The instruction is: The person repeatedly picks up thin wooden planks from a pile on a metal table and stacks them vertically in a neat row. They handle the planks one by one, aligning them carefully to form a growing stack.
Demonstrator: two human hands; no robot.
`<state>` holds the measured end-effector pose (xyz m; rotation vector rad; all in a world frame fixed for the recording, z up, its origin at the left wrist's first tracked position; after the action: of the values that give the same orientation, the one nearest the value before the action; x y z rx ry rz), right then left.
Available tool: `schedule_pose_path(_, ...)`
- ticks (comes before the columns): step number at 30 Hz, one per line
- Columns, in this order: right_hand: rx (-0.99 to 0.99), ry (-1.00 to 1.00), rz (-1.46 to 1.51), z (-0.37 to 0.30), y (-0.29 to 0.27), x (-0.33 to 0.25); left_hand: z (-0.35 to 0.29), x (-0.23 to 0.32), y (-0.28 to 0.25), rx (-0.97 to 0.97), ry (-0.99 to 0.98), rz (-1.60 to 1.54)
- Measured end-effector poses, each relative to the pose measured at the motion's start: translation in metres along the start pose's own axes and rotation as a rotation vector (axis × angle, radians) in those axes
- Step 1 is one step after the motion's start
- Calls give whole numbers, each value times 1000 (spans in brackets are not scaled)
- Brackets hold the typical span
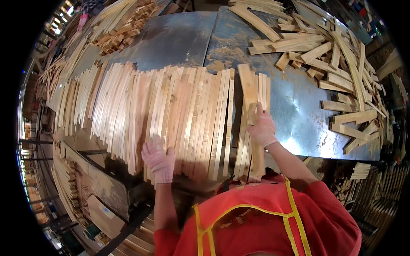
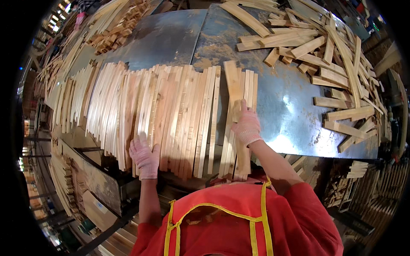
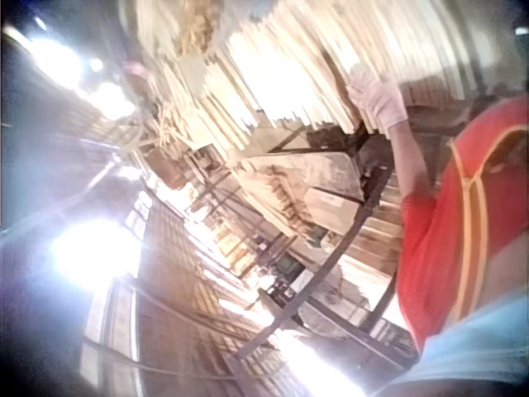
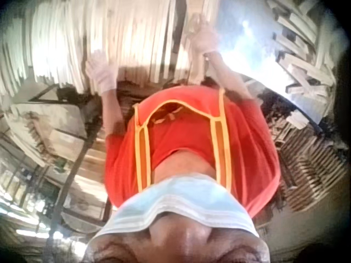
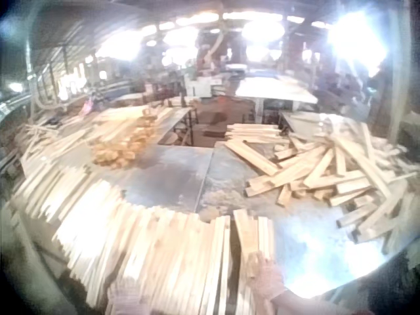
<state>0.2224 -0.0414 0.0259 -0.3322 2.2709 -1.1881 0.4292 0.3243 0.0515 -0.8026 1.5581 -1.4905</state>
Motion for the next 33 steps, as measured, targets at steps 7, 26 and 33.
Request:
schedule_pose_path(7, -102, -109, 1019, 23, 28, -17, 23, -84, 46, -232, -355, -660)
schedule_pose_path(26, -827, -147, 629, -34, 153, -231, 71, -39, 17, -468, -327, -717)
schedule_pose_path(33, -845, -90, 610, -52, 79, -182, 52, 27, 1, -372, -241, -786)
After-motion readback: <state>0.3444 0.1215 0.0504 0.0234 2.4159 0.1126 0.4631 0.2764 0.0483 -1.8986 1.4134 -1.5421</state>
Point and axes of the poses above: each hand's wrist, its own z-axis towards the middle knuckle, its own y-axis out of the palm, x = y × z, the point moved 6 cm from there along z, towards the middle knuckle, and after that the axes turned 9 degrees about -x, right-handed, at the moved point
